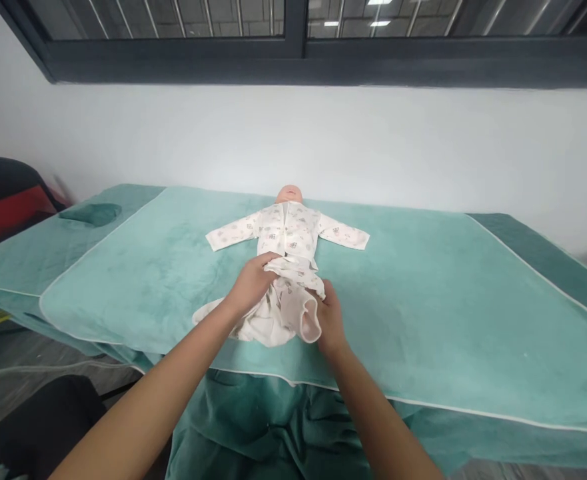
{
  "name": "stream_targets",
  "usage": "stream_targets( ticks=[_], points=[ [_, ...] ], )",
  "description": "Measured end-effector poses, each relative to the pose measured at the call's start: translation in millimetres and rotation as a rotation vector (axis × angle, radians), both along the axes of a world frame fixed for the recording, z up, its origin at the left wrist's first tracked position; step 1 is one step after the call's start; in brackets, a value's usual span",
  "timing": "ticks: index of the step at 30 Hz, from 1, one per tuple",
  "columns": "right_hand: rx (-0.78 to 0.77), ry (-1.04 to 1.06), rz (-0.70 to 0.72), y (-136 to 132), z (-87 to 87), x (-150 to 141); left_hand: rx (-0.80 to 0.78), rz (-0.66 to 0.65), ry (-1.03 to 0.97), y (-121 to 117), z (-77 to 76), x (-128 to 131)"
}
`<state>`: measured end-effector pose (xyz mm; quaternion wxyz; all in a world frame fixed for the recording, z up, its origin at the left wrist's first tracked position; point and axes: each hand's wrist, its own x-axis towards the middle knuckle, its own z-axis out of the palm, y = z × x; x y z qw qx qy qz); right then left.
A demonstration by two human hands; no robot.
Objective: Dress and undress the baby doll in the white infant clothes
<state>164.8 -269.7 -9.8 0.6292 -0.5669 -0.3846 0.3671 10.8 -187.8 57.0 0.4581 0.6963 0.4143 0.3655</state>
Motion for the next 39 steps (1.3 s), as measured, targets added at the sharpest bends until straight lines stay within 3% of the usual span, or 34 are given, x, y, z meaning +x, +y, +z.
stream_targets(
  ticks=[5, 11, 14, 19, 23, 27, 32, 35, 37, 39],
  points=[
    [-0.023, 0.013, -0.1, 14, 3.8, 1, 0.092, 0.096, -0.013, 12, -12.6, 4],
    [-0.027, 0.001, -0.125, 25, 13.0, 4, 0.148, 0.122, -0.004, 19, -5.7, 3],
    [-0.06, 0.017, -0.078, 25, 15.8, 10, 0.022, 0.081, -0.102, 18, 0.1, -5],
    [-0.116, -0.021, 0.014, 23, 21.7, 21, -0.419, -0.09, -0.407, 8, 10.3, -26],
    [-0.172, 0.008, 0.09, 25, 24.0, 29, -0.52, -0.18, -0.497, 8, 22.3, -41],
    [-0.202, 0.004, 0.13, 29, 21.8, 37, -0.384, -0.179, -0.285, 17, 28.2, -51],
    [-0.205, -0.196, 0.157, 30, 27.6, 35, -0.16, -0.143, -0.094, 20, 17.6, -48],
    [-0.01, -0.401, 0.111, 26, 46.4, 23, -0.047, -0.155, -0.088, 14, 12.1, -39],
    [0.05, -0.508, 0.206, 25, 64.6, 12, 0.018, -0.159, -0.095, 10, 13.1, -33],
    [-0.018, -0.608, 0.349, 26, 83.1, 1, 0.051, -0.168, -0.092, 8, 17.7, -28]
  ],
)
